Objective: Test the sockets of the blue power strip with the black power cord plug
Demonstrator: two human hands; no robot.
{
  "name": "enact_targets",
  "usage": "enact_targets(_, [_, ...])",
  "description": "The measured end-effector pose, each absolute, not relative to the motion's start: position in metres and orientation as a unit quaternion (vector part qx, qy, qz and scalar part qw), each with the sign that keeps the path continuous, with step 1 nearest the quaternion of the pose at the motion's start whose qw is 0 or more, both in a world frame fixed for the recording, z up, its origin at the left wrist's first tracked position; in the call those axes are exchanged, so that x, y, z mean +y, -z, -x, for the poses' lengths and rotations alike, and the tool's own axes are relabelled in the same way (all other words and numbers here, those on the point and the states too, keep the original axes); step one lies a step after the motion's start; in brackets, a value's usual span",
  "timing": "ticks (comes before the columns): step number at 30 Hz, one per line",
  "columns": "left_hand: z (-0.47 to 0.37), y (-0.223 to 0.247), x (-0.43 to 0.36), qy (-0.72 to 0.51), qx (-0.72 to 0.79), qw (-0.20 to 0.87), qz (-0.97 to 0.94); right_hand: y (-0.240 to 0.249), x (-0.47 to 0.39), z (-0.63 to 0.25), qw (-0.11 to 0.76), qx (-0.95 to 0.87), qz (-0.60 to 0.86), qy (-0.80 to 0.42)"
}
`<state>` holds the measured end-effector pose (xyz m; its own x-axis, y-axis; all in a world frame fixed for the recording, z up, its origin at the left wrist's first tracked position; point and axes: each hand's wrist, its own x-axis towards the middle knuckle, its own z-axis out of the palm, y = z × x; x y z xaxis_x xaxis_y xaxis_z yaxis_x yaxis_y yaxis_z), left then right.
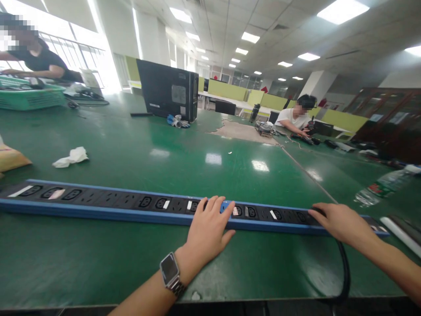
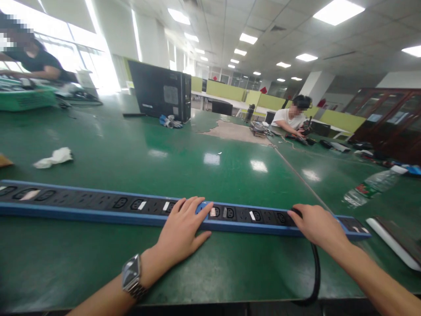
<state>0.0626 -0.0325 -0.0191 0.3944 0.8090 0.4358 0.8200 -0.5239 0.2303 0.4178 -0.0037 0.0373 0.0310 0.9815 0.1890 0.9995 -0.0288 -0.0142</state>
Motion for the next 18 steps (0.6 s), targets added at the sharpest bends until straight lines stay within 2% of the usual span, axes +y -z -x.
enact_targets(2, [-0.074,0.014,-0.035,0.302,-0.459,-0.018,0.835,-0.052,-0.014,-0.360,0.175,-0.697,0.695,0.008])
enact_targets(5, [-0.069,0.004,-0.033,0.396,-0.342,-0.027,0.852,-0.065,-0.036,-0.271,0.264,-0.761,0.547,-0.226])
enact_targets(7, [-0.042,0.001,-0.028,0.448,-0.314,0.007,0.837,-0.058,-0.045,-0.242,0.349,-0.728,0.507,-0.301])
enact_targets(8, [-0.024,0.000,-0.025,0.466,-0.343,0.022,0.815,-0.049,-0.045,-0.239,0.392,-0.703,0.518,-0.289])
enact_targets(10, [0.017,0.003,-0.021,0.486,-0.443,0.056,0.751,-0.021,-0.040,-0.254,0.443,-0.666,0.573,-0.179])
enact_targets(12, [0.049,0.009,-0.022,0.467,-0.503,0.046,0.726,0.012,-0.030,-0.279,0.420,-0.678,0.603,-0.028])
enact_targets(14, [0.067,0.015,-0.027,0.433,-0.525,0.019,0.732,0.038,-0.022,-0.298,0.380,-0.704,0.597,0.070])
enact_targets(18, [0.073,0.012,-0.040,0.397,-0.512,0.038,0.761,0.055,-0.019,-0.304,0.356,-0.713,0.586,0.145])
